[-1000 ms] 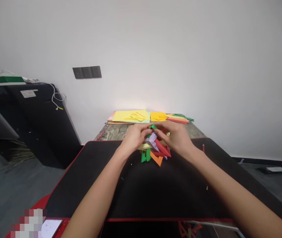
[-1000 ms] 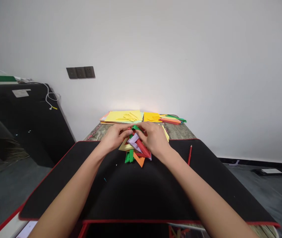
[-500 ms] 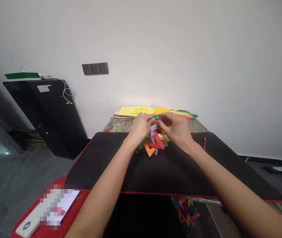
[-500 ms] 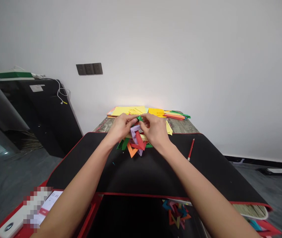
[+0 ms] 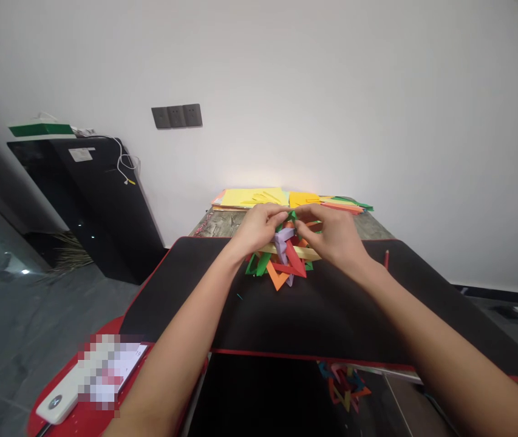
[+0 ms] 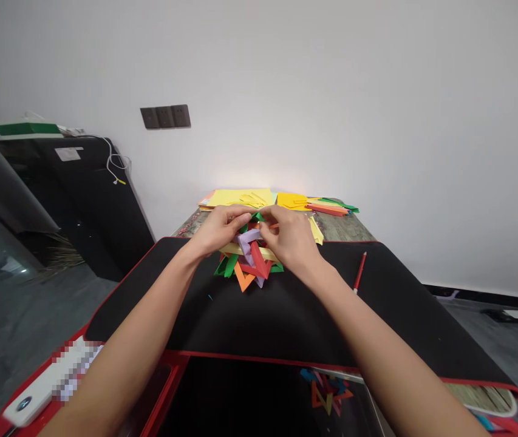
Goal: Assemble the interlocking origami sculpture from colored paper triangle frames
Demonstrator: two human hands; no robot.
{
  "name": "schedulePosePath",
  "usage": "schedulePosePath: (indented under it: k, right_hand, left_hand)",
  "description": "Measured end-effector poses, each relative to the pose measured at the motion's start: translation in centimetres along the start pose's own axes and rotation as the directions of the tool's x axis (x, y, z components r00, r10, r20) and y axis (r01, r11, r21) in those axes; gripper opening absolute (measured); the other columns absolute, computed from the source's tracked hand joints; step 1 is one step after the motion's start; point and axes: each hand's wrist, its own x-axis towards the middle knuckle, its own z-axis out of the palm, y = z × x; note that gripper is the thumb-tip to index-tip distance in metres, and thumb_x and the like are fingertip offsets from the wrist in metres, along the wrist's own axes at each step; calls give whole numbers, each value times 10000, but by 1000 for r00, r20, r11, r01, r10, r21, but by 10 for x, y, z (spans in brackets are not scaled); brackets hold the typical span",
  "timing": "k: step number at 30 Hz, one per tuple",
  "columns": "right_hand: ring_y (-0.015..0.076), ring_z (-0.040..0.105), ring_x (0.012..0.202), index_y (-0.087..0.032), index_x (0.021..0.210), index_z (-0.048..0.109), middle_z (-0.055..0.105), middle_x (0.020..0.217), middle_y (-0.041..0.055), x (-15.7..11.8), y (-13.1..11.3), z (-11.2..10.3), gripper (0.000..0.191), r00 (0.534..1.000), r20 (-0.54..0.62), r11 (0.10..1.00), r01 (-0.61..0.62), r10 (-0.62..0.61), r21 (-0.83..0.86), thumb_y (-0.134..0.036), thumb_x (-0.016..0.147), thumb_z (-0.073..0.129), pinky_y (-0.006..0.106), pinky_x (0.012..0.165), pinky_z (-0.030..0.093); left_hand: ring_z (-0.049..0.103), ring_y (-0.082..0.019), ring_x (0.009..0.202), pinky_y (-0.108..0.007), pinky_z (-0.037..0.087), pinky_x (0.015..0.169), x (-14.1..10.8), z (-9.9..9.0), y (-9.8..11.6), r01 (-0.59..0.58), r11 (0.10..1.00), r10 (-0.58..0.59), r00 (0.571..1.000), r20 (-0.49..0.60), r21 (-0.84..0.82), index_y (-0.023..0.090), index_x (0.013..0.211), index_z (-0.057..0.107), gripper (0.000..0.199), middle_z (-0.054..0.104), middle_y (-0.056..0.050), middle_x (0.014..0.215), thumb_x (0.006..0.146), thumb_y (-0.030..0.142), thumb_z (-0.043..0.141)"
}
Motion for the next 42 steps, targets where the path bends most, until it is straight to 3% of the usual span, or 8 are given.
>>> schedulePosePath:
  k: [5,8,17,22,25,29,38,42]
  right_hand:
    - [216,706,708,-131,918,680,737,834,99,10,3,2,198,999,-38,1000,-7,7,-23,-169,775,548,349,663,580]
    - [212,705,718,-132,919,680,736,826,97,19,6,5,195,999,-46,1000,16,-17,-26,-152,779,545,341,666,582]
    - [211,709,775,-127,962,656,737,871,100,29,21,20,212,997,-48,997,55,-53,46,-145,792,531,320,664,576]
    - [202,716,783,-153,927,674,745,868,79,33,28,21,192,1000,-28,989,5,-1,151,-172,770,566,305,671,596]
    - [202,716,799,-153,910,687,749,876,77,36,25,17,184,999,29,978,-24,18,207,-172,763,578,297,670,600]
    - [156,693,654,-143,912,690,746,851,67,39,18,14,190,993,106,965,-75,50,251,-147,757,582,267,605,587]
    - [140,666,569,-156,831,690,721,747,35,46,14,16,103,964,173,880,-258,204,400,-184,741,648,247,535,552]
    - [140,666,579,-161,812,698,716,707,23,45,16,19,90,966,144,873,-257,216,415,-178,737,651,240,534,544]
  left_hand:
    - [636,-156,812,-296,491,756,4,2,-2,91,949,-111,993,-49,-302,146,1018,719,243,726,-51,881,868,125,528]
    - [641,-156,810,-294,500,739,10,1,-7,125,915,-167,983,-78,-384,144,1009,725,227,734,-64,903,850,136,562]
    - [589,-122,642,-246,457,598,25,-13,-26,148,939,-152,988,10,-312,174,1016,738,256,720,-27,765,838,202,556]
    - [500,-91,499,-212,407,475,28,-16,-30,251,910,-237,968,82,-330,146,1082,715,306,699,-42,701,807,235,614]
    - [482,-72,481,-193,391,426,29,-18,-30,274,896,-252,962,108,-350,138,1077,713,309,709,-66,813,787,209,635]
    - [537,-63,514,-194,452,445,28,-22,-29,222,912,-198,975,104,-346,145,1028,729,267,679,-90,1017,782,189,633]
    - [561,-48,413,-205,500,405,26,-27,-30,289,875,-251,957,147,-389,148,1010,730,279,662,-76,1034,737,187,686]
    - [556,-37,388,-192,495,391,26,-28,-31,323,854,-279,946,165,-408,164,981,738,262,671,-77,1069,724,204,714]
